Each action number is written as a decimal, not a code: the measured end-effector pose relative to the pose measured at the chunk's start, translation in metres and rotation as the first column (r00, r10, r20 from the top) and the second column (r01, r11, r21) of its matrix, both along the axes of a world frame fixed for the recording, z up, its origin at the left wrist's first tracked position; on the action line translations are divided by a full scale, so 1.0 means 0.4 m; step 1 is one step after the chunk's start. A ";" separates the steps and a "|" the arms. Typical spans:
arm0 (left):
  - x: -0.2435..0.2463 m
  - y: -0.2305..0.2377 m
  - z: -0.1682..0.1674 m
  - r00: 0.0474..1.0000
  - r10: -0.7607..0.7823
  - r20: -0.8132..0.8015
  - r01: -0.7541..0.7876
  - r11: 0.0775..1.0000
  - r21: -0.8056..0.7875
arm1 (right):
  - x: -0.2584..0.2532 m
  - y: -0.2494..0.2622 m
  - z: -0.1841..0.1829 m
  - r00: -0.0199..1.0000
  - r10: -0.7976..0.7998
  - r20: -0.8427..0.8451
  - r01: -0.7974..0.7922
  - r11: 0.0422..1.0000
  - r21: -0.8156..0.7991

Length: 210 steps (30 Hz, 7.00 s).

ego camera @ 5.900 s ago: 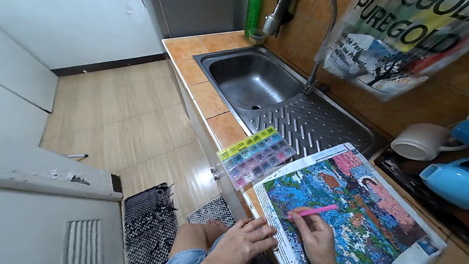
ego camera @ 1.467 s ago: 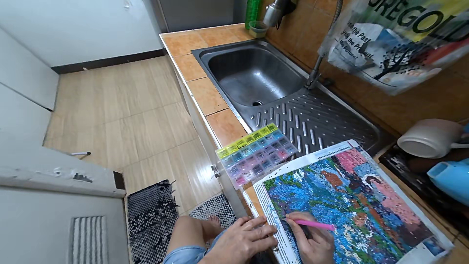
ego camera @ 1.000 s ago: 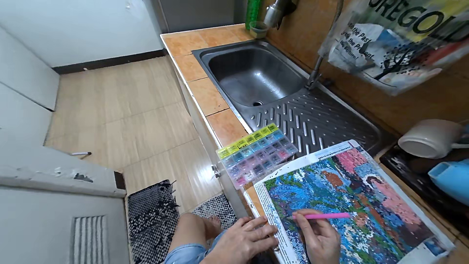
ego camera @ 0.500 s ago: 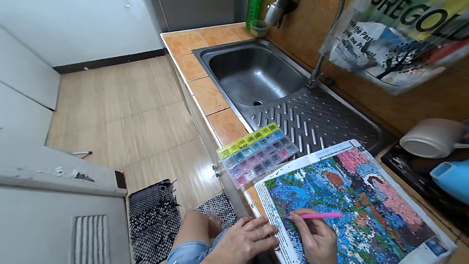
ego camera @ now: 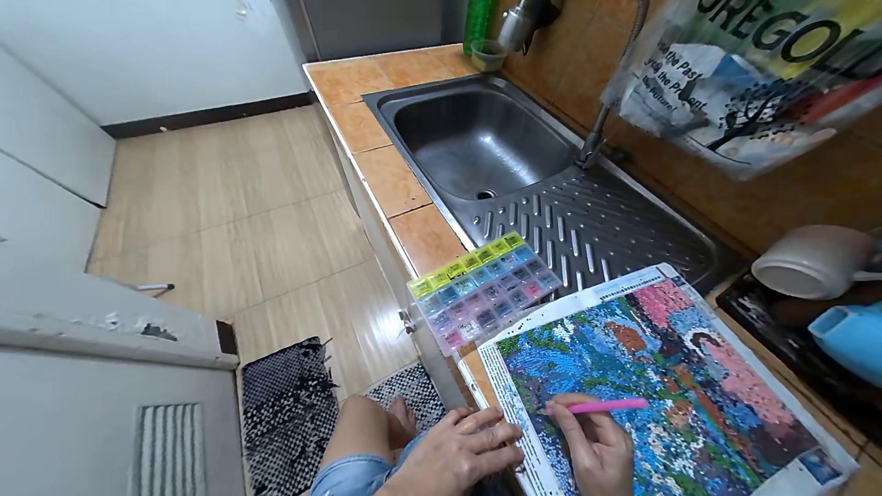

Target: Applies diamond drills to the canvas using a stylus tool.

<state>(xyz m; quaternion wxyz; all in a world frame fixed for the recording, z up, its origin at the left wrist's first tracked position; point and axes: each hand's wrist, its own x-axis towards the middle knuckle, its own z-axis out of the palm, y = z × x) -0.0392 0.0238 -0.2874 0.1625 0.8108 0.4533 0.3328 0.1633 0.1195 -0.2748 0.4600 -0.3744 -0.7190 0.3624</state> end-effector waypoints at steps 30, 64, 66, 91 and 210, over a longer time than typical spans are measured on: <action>-0.003 0.002 0.000 1.000 0.001 0.001 -0.001 1.000 0.015 | -0.003 0.000 0.001 0.998 -0.055 -0.042 0.058 0.996 0.068; 0.001 -0.002 -0.002 1.000 0.002 0.018 -0.002 1.000 -0.002 | -0.004 0.002 -0.017 0.999 -0.016 -0.028 0.020 0.990 0.141; 0.002 -0.003 -0.003 1.000 0.008 0.016 -0.008 1.000 0.008 | -0.005 0.002 -0.018 0.999 -0.017 -0.033 0.021 0.989 0.146; -0.002 0.001 0.000 1.000 0.005 -0.011 -0.005 1.000 0.014 | -0.006 0.003 -0.011 0.998 -0.033 -0.053 0.038 0.995 0.096; 0.001 0.000 -0.004 1.000 0.000 0.012 0.000 1.000 0.009 | -0.007 0.007 -0.016 0.998 0.011 -0.065 -0.003 0.993 0.118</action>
